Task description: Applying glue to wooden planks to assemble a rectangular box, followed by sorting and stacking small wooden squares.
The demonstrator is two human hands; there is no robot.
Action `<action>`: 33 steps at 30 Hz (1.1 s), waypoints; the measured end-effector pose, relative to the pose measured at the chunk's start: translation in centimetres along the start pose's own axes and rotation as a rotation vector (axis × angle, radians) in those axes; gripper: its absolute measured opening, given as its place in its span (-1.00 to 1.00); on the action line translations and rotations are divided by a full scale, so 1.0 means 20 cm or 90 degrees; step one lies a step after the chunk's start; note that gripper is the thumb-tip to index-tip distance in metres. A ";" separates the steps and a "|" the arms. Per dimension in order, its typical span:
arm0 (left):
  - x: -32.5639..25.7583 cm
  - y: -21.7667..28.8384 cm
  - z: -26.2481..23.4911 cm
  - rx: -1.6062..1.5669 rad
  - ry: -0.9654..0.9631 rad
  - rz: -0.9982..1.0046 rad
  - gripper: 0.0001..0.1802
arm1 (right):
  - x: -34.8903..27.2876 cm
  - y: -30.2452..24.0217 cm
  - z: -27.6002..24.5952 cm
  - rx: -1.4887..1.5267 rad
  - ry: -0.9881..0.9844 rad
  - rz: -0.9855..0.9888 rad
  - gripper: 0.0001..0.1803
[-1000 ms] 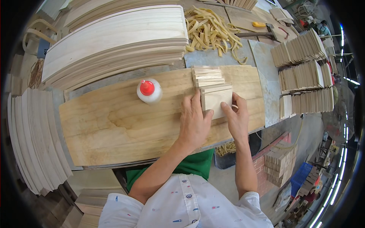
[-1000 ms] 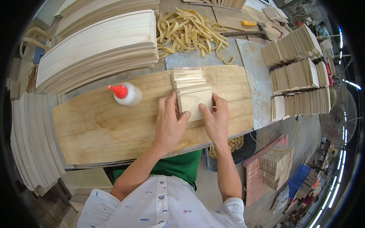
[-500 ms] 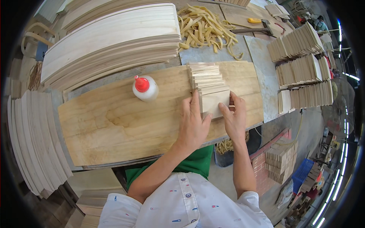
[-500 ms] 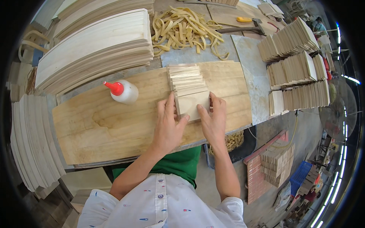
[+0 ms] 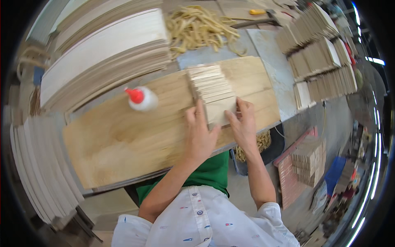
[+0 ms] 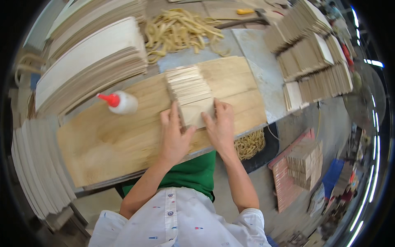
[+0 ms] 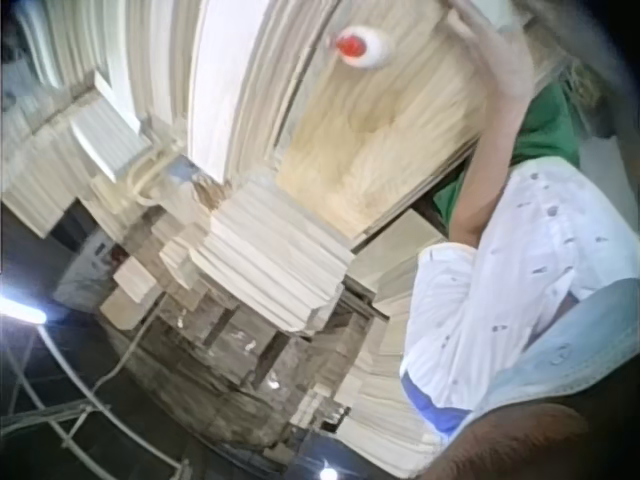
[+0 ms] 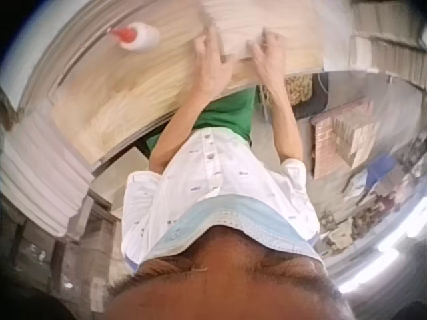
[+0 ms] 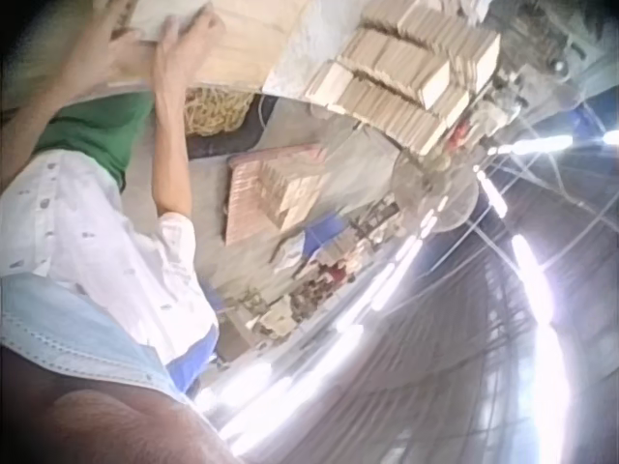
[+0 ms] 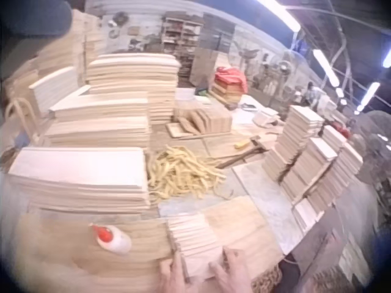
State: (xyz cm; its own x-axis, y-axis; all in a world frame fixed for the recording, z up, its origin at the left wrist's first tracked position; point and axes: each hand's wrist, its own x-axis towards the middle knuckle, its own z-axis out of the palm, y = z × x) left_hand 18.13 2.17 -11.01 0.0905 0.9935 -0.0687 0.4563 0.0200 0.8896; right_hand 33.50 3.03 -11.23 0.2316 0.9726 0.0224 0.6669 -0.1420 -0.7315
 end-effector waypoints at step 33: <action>0.68 0.80 1.64 0.243 -0.298 0.536 -0.31 | 0.24 1.18 -0.96 0.728 0.460 0.337 -0.53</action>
State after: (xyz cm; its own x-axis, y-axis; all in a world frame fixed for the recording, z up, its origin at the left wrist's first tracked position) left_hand 55.69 12.37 -12.47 0.8079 0.5249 0.2679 0.3289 -0.7789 0.5340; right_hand 63.99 0.76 -15.33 0.7963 0.5019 -0.3377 -0.4459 0.1097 -0.8883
